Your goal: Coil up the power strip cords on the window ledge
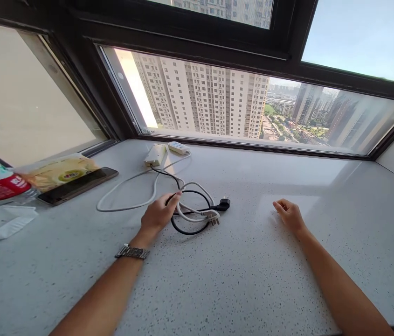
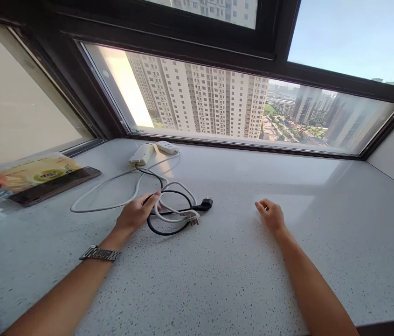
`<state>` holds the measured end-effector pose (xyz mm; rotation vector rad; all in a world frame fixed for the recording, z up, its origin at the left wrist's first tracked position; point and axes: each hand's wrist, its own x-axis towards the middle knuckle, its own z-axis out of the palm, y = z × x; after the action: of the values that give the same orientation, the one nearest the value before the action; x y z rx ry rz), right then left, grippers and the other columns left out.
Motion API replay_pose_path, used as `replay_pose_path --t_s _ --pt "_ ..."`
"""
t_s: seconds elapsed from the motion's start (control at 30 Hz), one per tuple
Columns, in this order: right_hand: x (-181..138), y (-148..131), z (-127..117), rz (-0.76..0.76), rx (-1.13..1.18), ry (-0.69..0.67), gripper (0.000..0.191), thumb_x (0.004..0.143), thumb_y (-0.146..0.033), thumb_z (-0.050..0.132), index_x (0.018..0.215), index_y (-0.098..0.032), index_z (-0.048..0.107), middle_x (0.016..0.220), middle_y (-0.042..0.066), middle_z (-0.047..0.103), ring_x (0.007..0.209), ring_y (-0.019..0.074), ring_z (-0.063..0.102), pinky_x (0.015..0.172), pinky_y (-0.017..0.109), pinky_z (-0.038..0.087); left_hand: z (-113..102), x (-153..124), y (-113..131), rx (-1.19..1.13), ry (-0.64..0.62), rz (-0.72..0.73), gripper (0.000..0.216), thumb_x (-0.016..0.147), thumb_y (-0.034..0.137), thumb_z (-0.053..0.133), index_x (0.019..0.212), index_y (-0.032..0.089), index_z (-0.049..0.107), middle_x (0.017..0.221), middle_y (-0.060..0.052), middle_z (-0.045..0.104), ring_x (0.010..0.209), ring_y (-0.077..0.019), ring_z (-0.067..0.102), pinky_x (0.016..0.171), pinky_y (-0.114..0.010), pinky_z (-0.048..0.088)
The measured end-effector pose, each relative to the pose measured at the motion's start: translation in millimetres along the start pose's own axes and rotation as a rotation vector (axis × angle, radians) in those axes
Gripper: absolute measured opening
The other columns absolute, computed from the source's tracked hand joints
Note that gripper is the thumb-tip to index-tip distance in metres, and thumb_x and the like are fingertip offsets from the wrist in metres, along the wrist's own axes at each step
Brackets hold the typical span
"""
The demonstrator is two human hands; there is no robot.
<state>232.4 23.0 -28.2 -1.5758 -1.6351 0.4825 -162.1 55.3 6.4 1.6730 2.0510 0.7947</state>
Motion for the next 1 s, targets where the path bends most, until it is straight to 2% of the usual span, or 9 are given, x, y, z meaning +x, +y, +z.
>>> replay_pose_path --t_s 0.1,0.17,0.3,0.4,0.57,0.63,0.77,0.87,1.0 --pt "-2.3 -6.7 3.4 0.006 -0.066 -0.036 0.042 0.081 -0.058 0.047 0.075 -0.019 0.064 0.061 0.001 0.057 0.053 0.0144 0.048 0.049 0.024 0.032 5.4 -5.4 4.4 -0.111 -0.011 0.065 0.050 0.073 0.062 0.043 0.091 0.019 0.061 0.068 -0.003 0.068 0.073 -0.0237 0.063 0.065 -0.028 0.043" --pt "-2.8 -13.9 9.0 0.007 -0.061 -0.055 0.044 0.079 -0.059 0.049 0.091 -0.020 0.065 0.074 0.003 0.063 0.052 0.0131 0.049 0.049 0.025 0.034 11.0 -11.0 10.4 -0.196 -0.027 0.098 0.052 0.071 0.060 0.047 0.097 0.017 0.061 0.064 -0.002 0.067 0.071 -0.0231 0.063 0.066 -0.028 0.044" --pt "-3.0 -37.6 34.0 -0.029 -0.019 -0.073 0.067 0.074 -0.062 0.056 0.129 -0.023 0.048 0.114 0.010 0.063 0.052 0.0113 0.052 0.052 0.027 0.042 27.7 -22.2 27.2 -0.349 -0.066 0.113 0.061 0.072 0.050 0.049 0.117 0.010 0.053 0.054 0.001 0.063 0.064 -0.0212 0.061 0.062 -0.026 0.044" --pt "-3.7 -56.9 56.0 -0.046 -0.078 -0.060 0.079 0.070 -0.064 0.060 0.136 -0.026 0.041 0.127 0.012 0.056 0.067 0.0176 0.060 0.060 0.032 0.046 37.3 -26.6 36.5 -0.315 -0.096 0.150 0.051 0.072 0.048 0.048 0.107 0.011 0.056 0.052 0.001 0.062 0.055 -0.0184 0.056 0.055 -0.025 0.041" --pt "-3.9 -68.7 66.5 -0.045 -0.162 -0.117 0.086 0.068 -0.069 0.060 0.140 -0.027 0.038 0.134 0.011 0.052 0.091 0.0267 0.063 0.074 0.038 0.048 39.1 -25.4 37.4 -0.249 -0.082 0.177 0.038 0.072 0.050 0.048 0.084 0.015 0.057 0.052 0.002 0.060 0.052 -0.0162 0.053 0.054 -0.024 0.039" --pt "-2.8 -67.3 63.4 -0.052 -0.186 -0.162 0.093 0.067 -0.070 0.061 0.143 -0.026 0.033 0.138 0.012 0.049 0.097 0.0296 0.062 0.074 0.039 0.048 38.4 -25.2 36.7 -0.261 -0.095 0.169 0.041 0.072 0.050 0.049 0.089 0.014 0.058 0.052 0.002 0.058 0.053 -0.0163 0.054 0.053 -0.024 0.040" --pt "1.8 -64.5 59.2 -0.084 -0.226 -0.235 0.099 0.066 -0.070 0.061 0.147 -0.026 0.024 0.140 0.012 0.046 0.104 0.0332 0.059 0.070 0.038 0.048 39.9 -29.6 41.0 -0.386 -0.218 0.136 0.055 0.073 0.044 0.054 0.115 0.008 0.053 0.049 0.005 0.052 0.048 -0.0157 0.053 0.047 -0.023 0.041" --pt "4.6 -64.4 60.3 -0.107 -0.240 -0.257 0.094 0.067 -0.065 0.064 0.146 -0.028 0.028 0.134 0.010 0.053 0.097 0.0309 0.061 0.068 0.036 0.047 41.9 -34.8 47.8 -0.450 -0.273 0.140 0.058 0.075 0.033 0.055 0.126 0.007 0.047 0.045 0.008 0.047 0.045 -0.0128 0.050 0.045 -0.021 0.041" --pt "4.5 -65.0 62.4 -0.135 -0.181 -0.227 0.090 0.065 -0.058 0.069 0.142 -0.028 0.034 0.126 0.010 0.058 0.076 0.0209 0.062 0.062 0.031 0.046 42.7 -39.1 53.2 -0.518 -0.296 0.134 0.056 0.075 0.027 0.057 0.126 0.007 0.047 0.048 0.009 0.045 0.045 -0.0108 0.050 0.045 -0.020 0.043"
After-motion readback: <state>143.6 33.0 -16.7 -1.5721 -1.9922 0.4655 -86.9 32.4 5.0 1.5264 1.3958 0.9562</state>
